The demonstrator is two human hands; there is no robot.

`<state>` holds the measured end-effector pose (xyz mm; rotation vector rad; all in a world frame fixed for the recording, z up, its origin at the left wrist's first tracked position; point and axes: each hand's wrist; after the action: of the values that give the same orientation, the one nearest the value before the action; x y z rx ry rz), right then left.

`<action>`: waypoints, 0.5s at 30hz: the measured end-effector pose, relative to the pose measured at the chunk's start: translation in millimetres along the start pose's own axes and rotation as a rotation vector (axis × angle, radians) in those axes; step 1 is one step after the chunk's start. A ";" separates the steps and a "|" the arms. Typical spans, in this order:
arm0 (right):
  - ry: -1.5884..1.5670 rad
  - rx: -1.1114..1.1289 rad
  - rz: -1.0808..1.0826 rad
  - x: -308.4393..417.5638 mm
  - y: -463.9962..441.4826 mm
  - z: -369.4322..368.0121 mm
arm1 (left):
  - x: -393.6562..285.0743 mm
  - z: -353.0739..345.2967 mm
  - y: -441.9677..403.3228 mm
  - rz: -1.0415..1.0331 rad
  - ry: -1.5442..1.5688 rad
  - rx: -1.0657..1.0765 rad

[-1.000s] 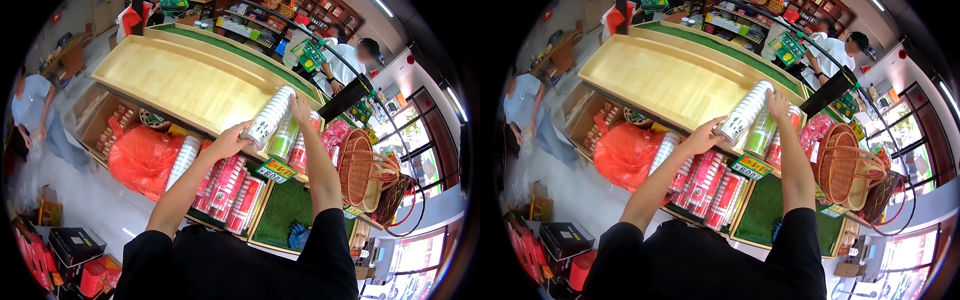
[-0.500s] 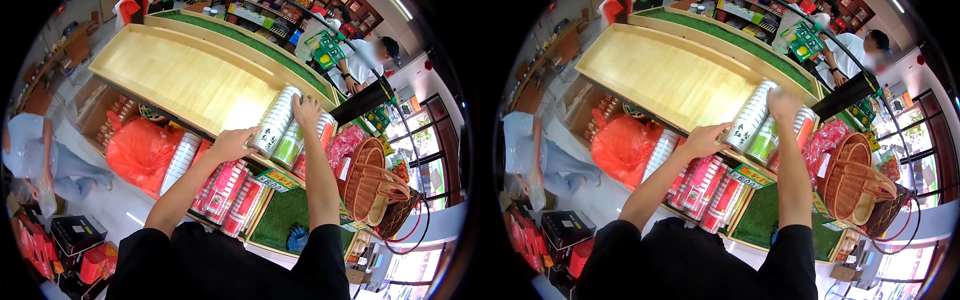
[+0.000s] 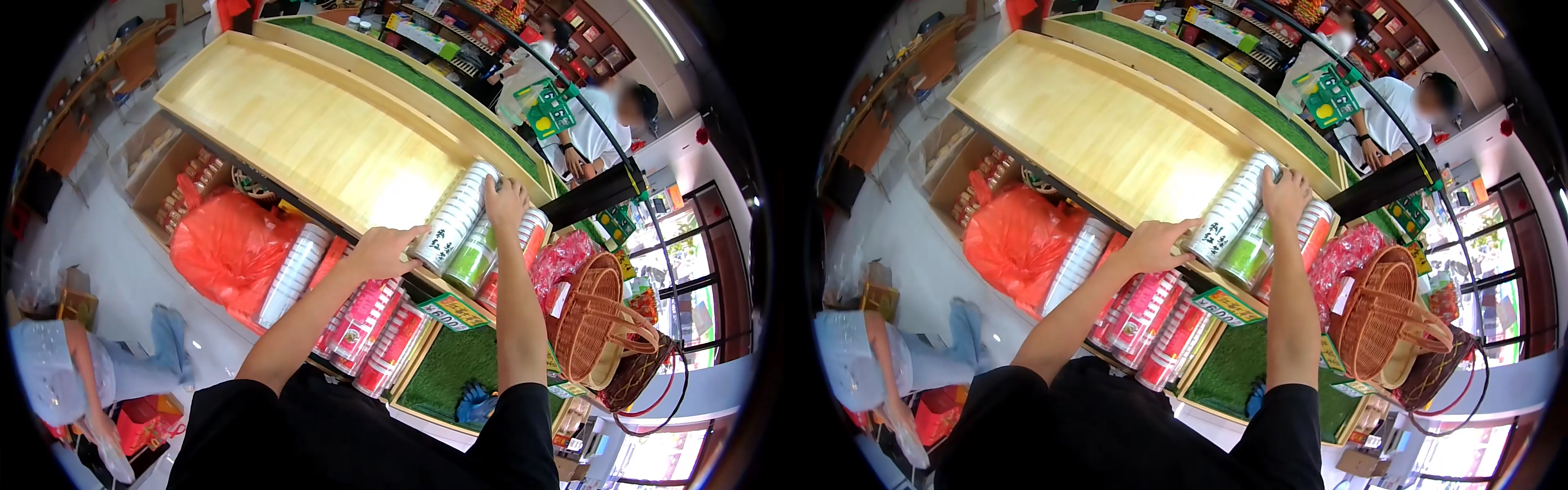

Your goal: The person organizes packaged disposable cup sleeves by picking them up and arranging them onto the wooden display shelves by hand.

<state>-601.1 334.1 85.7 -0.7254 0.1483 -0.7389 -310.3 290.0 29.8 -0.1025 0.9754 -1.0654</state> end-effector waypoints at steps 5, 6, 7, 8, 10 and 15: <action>0.019 -0.029 0.018 -2.0 -0.7 -2.8 | -0.1 -1.6 3.4 0.004 0.025 -0.021; 0.012 -0.023 0.020 -3.6 -0.9 -2.6 | 1.4 -5.2 4.8 0.011 0.019 -0.020; 0.057 -0.035 0.029 -5.7 -1.5 -3.0 | 2.7 -9.2 6.3 0.012 0.046 -0.058; 0.092 -0.044 0.044 -4.3 -2.8 -5.4 | 5.6 -11.4 8.3 0.019 0.063 -0.100; 0.092 -0.007 0.096 -8.8 -6.0 -7.1 | 7.5 -14.0 17.5 0.057 0.140 -0.198; 0.109 0.011 0.133 -18.8 -9.2 -22.9 | 14.7 26.4 75.4 0.179 0.366 -0.442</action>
<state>-628.6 329.2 72.1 -0.6578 0.2889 -0.6517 -237.7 308.3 -1.7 -0.1820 1.5150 -0.7011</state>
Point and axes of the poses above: each hand's wrist, its own y-axis away from the middle knuckle, its own z-axis out of the back of the hand, x = y × z, and after that the axes turned 14 degrees about -x, right-handed
